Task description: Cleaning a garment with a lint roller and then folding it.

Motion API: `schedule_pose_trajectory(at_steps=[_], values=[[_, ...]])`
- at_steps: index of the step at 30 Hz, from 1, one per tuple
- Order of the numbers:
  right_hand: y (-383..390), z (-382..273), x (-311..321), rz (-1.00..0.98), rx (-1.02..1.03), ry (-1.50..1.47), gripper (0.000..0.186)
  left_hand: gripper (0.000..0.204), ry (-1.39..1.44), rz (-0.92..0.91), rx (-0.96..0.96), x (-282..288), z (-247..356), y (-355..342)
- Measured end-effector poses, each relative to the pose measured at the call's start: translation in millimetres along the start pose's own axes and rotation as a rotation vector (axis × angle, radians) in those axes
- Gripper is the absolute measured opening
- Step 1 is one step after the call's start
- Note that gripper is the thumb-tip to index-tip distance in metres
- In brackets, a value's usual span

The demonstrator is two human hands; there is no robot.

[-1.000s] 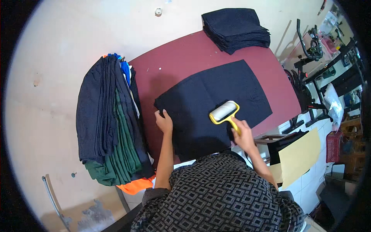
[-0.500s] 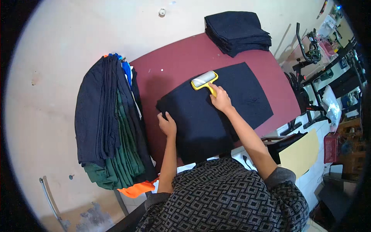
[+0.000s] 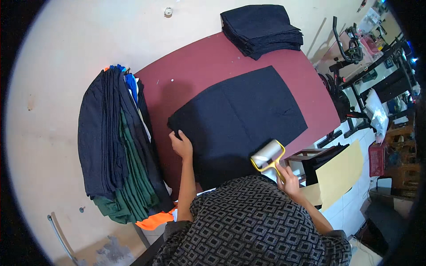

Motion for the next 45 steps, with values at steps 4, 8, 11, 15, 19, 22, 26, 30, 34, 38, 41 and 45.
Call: schedule_pose_trajectory(at_steps=[4, 8, 11, 15, 19, 22, 26, 30, 34, 38, 41, 45], values=[[-82.7, -26.2, -41.1, 0.072, 0.05, 0.024, 0.045, 0.036, -0.007, 0.017, -0.021, 6.7, 1.6, 1.2], [-205.2, -43.1, -78.4, 0.113, 0.074, 0.061, 0.045, 0.036, 0.008, 0.049, -0.052, 4.0, -0.9, 1.5], [-274.1, -30.6, -91.2, 0.103, 0.074, 0.09, 0.045, 0.035, 0.014, 0.047, -0.085, -2.2, 4.4, 1.1], [-277.1, -14.1, -71.1, 0.034, 0.053, 0.058, 0.047, 0.035, 0.022, 0.046, -0.065, 0.6, 6.0, 0.7], [-192.4, 10.6, -16.3, 0.184, 0.156, -0.045, 0.042, 0.034, 0.052, 0.039, -0.079, 2.9, -10.6, -3.6], [-105.4, 39.6, 20.6, 0.216, -0.048, -0.005, 0.047, 0.038, -0.044, 0.02, -0.027, 1.4, -11.2, -2.3], [-55.0, 41.1, 37.0, 0.339, -0.118, 0.024, 0.048, 0.04, -0.048, 0.007, -0.001, 0.9, 1.2, 0.7], [-128.7, 46.8, 4.7, 0.276, -0.21, 0.049, 0.049, 0.032, -0.053, 0.12, -0.115, 4.6, -7.4, -1.8], [-259.1, 58.8, -21.9, 0.339, -0.12, 0.045, 0.046, 0.03, -0.012, 0.093, -0.097, 1.9, 2.2, -1.0], [-326.4, 66.9, -27.0, 0.198, -0.252, 0.012, 0.051, 0.038, 0.003, -0.039, -0.026, -7.5, 1.4, -2.6], [-300.5, 73.3, -25.0, 0.181, -0.26, -0.041, 0.053, 0.037, 0.096, 0.011, 0.023, -4.5, -8.9, -8.2], [-193.5, 79.2, 3.3, 0.289, -0.078, -0.122, 0.054, 0.034, 0.002, 0.22, -0.184, 13.9, -3.5, -2.2]])
Point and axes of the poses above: each hand's wrist, its own y-axis away from the middle knuckle, its own x-axis out of the back of the hand, z = x × y, the point moved 6 cm from there along -y, towards the middle knuckle, and after that the axes turned 9 degrees about z, right-handed, at the moved point
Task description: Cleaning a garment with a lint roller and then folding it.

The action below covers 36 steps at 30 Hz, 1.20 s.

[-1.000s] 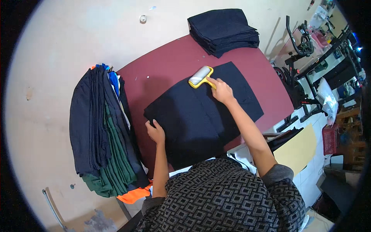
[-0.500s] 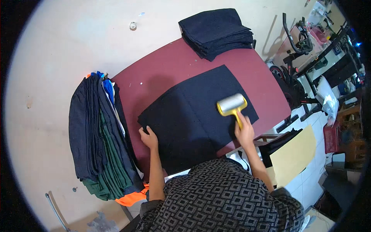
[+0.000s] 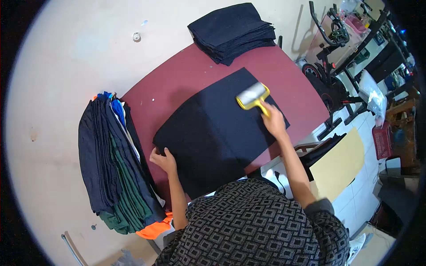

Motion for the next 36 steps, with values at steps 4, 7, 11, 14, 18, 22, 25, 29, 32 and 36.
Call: schedule_pose_trajectory(at_steps=[4, 7, 11, 14, 18, 22, 25, 29, 32, 36], values=[[97.1, 26.2, 87.3, -0.006, -0.117, -0.131, 0.053, 0.026, 0.132, -0.419, -0.285, 6.9, 109.9, 39.6], [132.0, 56.7, 130.8, -0.01, -0.234, -0.152, 0.052, 0.009, 0.248, -0.685, -0.646, 15.6, 195.0, 95.2], [77.7, 41.8, 148.5, -0.247, -0.093, -0.039, 0.056, 0.031, 0.491, -1.065, -0.64, 15.8, 198.8, 174.1], [25.7, 39.1, 134.6, -0.387, 0.032, 0.231, 0.048, 0.036, 0.284, -1.261, -0.611, 10.5, 188.2, 192.5], [-26.0, 7.9, 106.5, -0.495, 0.214, 0.431, 0.046, 0.037, 0.09, -1.183, -0.659, 10.1, 173.4, 195.8], [-42.4, -11.6, 73.1, -0.681, 0.214, 0.466, 0.047, 0.023, 0.226, -1.308, -0.345, 11.9, 153.0, 183.9], [-36.1, -35.5, 46.9, -0.801, 0.268, 0.446, 0.047, 0.013, 0.368, -1.296, -0.067, 26.8, 142.8, 144.1], [6.1, -88.4, -4.1, -0.864, 0.561, 0.35, 0.046, 0.007, 0.381, -0.999, 0.187, 47.4, 127.0, 67.5], [24.4, -101.6, -20.9, -0.892, 0.584, 0.261, 0.044, 0.008, 0.503, -0.975, 0.371, 42.0, 114.6, 43.2], [-10.0, -69.6, 23.4, -0.818, 0.338, 0.504, 0.046, 0.013, 0.463, -1.002, 0.238, 43.3, 124.0, 34.0]])
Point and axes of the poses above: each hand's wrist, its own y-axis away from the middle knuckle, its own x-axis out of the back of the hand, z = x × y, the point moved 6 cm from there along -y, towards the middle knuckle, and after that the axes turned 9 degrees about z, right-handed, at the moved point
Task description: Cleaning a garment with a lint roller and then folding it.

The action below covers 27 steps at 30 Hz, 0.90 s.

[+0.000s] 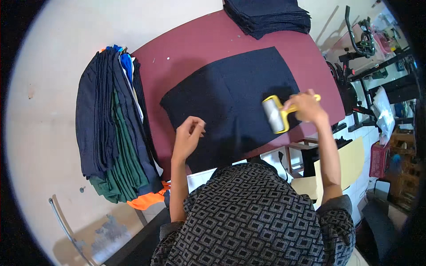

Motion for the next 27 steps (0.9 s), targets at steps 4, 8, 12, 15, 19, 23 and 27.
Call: schedule_pose_trajectory(at_steps=[4, 8, 12, 15, 19, 23, 27], values=[[21.0, 40.3, 13.0, 0.068, -0.11, 0.404, 0.035, 0.019, -0.068, -0.321, -0.048, -38.8, -5.7, 15.3], [16.0, -26.7, 2.2, 0.005, 0.032, 0.389, 0.029, 0.021, -0.08, -0.434, -0.11, -44.9, -34.1, 25.8], [23.8, -96.9, -23.7, -0.118, 0.144, 0.111, 0.035, 0.02, -0.046, -0.437, -0.04, -25.9, -50.5, 21.8], [31.7, -83.6, -21.8, -0.101, 0.049, 0.136, 0.027, 0.024, -0.119, -0.301, -0.12, 5.6, -56.0, 11.6], [65.8, 9.4, -7.0, 0.065, -0.34, 0.359, 0.027, 0.023, -0.24, -0.149, -0.148, 44.6, -60.2, 8.1], [85.2, 31.3, -9.7, 0.046, -0.43, 0.448, 0.026, 0.031, -0.398, -0.083, -0.003, 79.2, -105.6, 15.5], [65.2, -21.3, -30.7, 0.079, -0.175, 0.048, 0.035, 0.047, -0.385, -0.288, 0.354, 83.7, -132.6, 42.3]])
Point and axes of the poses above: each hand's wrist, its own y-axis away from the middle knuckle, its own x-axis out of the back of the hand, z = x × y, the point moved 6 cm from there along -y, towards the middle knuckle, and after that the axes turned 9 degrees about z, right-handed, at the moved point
